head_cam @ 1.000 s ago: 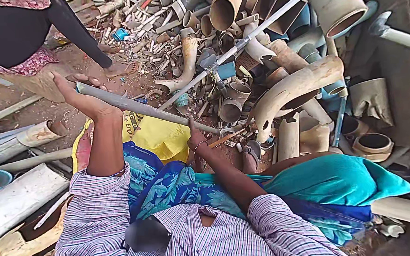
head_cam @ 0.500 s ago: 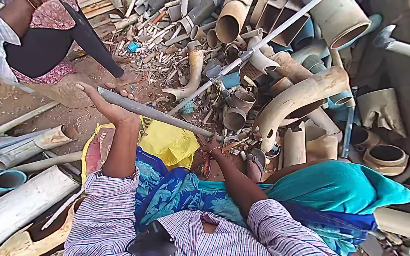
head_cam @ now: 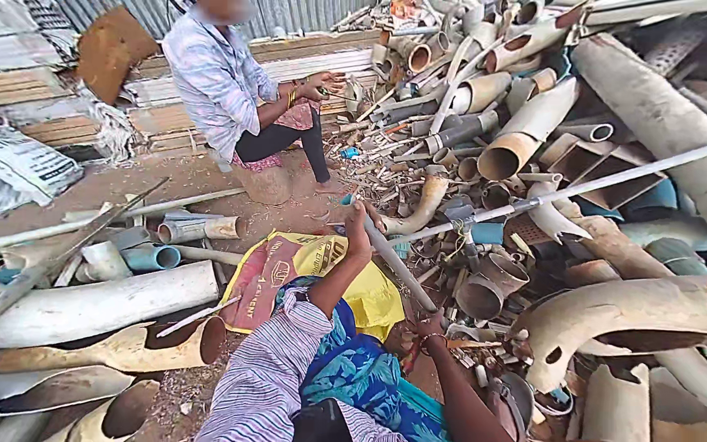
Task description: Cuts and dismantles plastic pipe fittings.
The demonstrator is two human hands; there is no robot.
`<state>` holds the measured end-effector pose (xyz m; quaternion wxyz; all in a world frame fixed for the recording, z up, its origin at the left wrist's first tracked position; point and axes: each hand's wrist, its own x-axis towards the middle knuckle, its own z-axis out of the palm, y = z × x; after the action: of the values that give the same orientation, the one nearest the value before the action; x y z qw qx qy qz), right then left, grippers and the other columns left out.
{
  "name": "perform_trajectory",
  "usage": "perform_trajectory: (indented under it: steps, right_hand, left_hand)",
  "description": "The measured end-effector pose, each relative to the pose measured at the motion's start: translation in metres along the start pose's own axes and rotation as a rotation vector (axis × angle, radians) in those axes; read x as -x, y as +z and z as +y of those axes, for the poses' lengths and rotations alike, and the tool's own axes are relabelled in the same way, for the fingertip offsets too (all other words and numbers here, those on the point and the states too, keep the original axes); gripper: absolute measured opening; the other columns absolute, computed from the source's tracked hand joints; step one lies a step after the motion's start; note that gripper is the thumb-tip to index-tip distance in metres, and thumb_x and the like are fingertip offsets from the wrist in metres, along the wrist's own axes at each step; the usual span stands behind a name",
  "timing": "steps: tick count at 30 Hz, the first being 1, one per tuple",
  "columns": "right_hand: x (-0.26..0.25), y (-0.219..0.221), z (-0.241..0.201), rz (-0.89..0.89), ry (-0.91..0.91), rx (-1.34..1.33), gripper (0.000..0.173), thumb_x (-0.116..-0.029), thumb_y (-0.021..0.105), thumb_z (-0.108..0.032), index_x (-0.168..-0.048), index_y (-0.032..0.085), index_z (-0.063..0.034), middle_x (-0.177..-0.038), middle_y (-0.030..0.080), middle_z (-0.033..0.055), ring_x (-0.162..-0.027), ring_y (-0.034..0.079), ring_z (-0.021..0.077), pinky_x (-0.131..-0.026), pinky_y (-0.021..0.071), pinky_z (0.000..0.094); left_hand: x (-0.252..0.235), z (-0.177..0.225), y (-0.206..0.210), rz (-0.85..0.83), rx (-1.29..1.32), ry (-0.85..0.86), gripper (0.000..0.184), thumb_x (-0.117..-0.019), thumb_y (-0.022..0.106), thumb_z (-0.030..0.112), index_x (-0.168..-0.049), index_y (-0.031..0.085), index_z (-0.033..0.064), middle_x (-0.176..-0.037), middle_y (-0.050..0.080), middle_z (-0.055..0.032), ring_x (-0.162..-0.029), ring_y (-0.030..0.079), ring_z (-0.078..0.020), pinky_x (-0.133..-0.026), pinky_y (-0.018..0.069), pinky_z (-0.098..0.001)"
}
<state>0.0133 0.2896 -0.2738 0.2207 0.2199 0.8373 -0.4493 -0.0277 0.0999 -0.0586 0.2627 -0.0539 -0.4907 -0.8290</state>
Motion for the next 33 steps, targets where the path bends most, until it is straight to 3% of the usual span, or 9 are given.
perform_trajectory:
  steps: [4, 6, 11, 15, 21, 29, 31, 33]
  right_hand:
    - [0.01, -0.002, -0.004, 0.0, 0.014, 0.022, 0.108, -0.0908, 0.07, -0.002, -0.162, -0.012, -0.0069, -0.146, 0.046, 0.0358, -0.127, 0.057, 0.0465, -0.104, 0.0478, 0.0566]
    - [0.01, -0.002, -0.004, 0.011, 0.012, 0.013, 0.109, -0.0897, 0.07, -0.001, -0.162, -0.011, -0.007, -0.143, 0.049, 0.0366, -0.122, 0.06, 0.0468, -0.1, 0.0498, 0.0574]
    - [0.02, -0.005, -0.008, 0.014, 0.019, 0.029, 0.103, -0.0942, 0.067, -0.005, -0.162, -0.01, -0.0058, -0.144, 0.049, 0.0355, -0.127, 0.058, 0.0451, -0.105, 0.0469, 0.0559]
    - [0.018, -0.004, -0.006, 0.026, 0.033, 0.036, 0.104, -0.0938, 0.068, -0.007, -0.162, -0.011, -0.0075, -0.14, 0.053, 0.0353, -0.123, 0.061, 0.044, -0.102, 0.0493, 0.0549]
    - [0.007, -0.001, 0.0, 0.047, 0.03, 0.024, 0.107, -0.0906, 0.069, -0.004, -0.163, -0.009, -0.0099, -0.146, 0.046, 0.0361, -0.126, 0.058, 0.0471, -0.101, 0.0497, 0.0569]
    - [0.009, -0.005, 0.0, 0.017, 0.046, 0.076, 0.109, -0.0908, 0.071, -0.005, -0.162, -0.011, -0.0068, -0.146, 0.047, 0.036, -0.128, 0.057, 0.0454, -0.104, 0.0481, 0.0543]
    - [0.006, -0.005, 0.004, 0.013, 0.054, 0.063, 0.104, -0.0932, 0.069, -0.006, -0.162, -0.009, -0.0068, -0.146, 0.046, 0.0356, -0.128, 0.057, 0.0448, -0.104, 0.0483, 0.0542]
    - [0.0, -0.002, 0.011, 0.03, 0.063, -0.057, 0.098, -0.094, 0.066, -0.003, -0.163, -0.003, -0.0047, -0.148, 0.044, 0.0368, -0.125, 0.059, 0.0449, -0.101, 0.0504, 0.055]
  left_hand:
    - [0.015, -0.006, 0.006, -0.087, -0.05, -0.033, 0.028, -0.1053, 0.04, 0.028, -0.084, 0.054, 0.0159, -0.058, 0.055, 0.0066, -0.053, 0.058, -0.0078, -0.062, 0.0558, -0.0273]
    - [0.02, -0.011, 0.008, -0.124, -0.057, -0.06, 0.019, -0.1015, 0.047, 0.018, -0.084, 0.054, 0.0134, -0.058, 0.056, 0.0058, -0.053, 0.058, -0.0077, -0.063, 0.0557, -0.0266]
    - [0.031, -0.028, 0.012, -0.22, -0.18, -0.178, 0.011, -0.0956, 0.054, 0.002, -0.085, 0.056, 0.0052, -0.059, 0.058, 0.0035, -0.056, 0.059, -0.0067, -0.066, 0.0541, -0.0246]
    - [0.035, -0.034, 0.013, -0.321, -0.268, -0.243, 0.011, -0.0956, 0.057, 0.001, -0.085, 0.058, 0.0029, -0.063, 0.061, 0.003, -0.061, 0.061, -0.0057, -0.07, 0.054, -0.0242]
    - [0.041, -0.041, 0.017, -0.386, -0.367, -0.334, 0.005, -0.0961, 0.061, 0.0, -0.092, 0.058, -0.0014, -0.069, 0.065, 0.0003, -0.066, 0.063, -0.0058, -0.072, 0.0554, -0.024]
    - [0.041, -0.064, 0.017, -0.461, -0.388, -0.38, 0.01, -0.0913, 0.068, 0.001, -0.087, 0.059, 0.0008, -0.072, 0.066, 0.0005, -0.07, 0.064, -0.0055, -0.075, 0.0546, -0.0254]
    - [0.042, -0.066, 0.017, -0.492, -0.469, -0.436, 0.011, -0.0914, 0.071, 0.004, -0.091, 0.061, -0.0015, -0.077, 0.065, -0.0012, -0.073, 0.062, -0.0057, -0.077, 0.0532, -0.0259]
    - [0.046, -0.07, 0.017, -0.529, -0.623, -0.548, 0.022, -0.0931, 0.073, 0.015, -0.102, 0.063, -0.0028, -0.088, 0.064, -0.0061, -0.077, 0.058, -0.0093, -0.075, 0.0506, -0.0287]
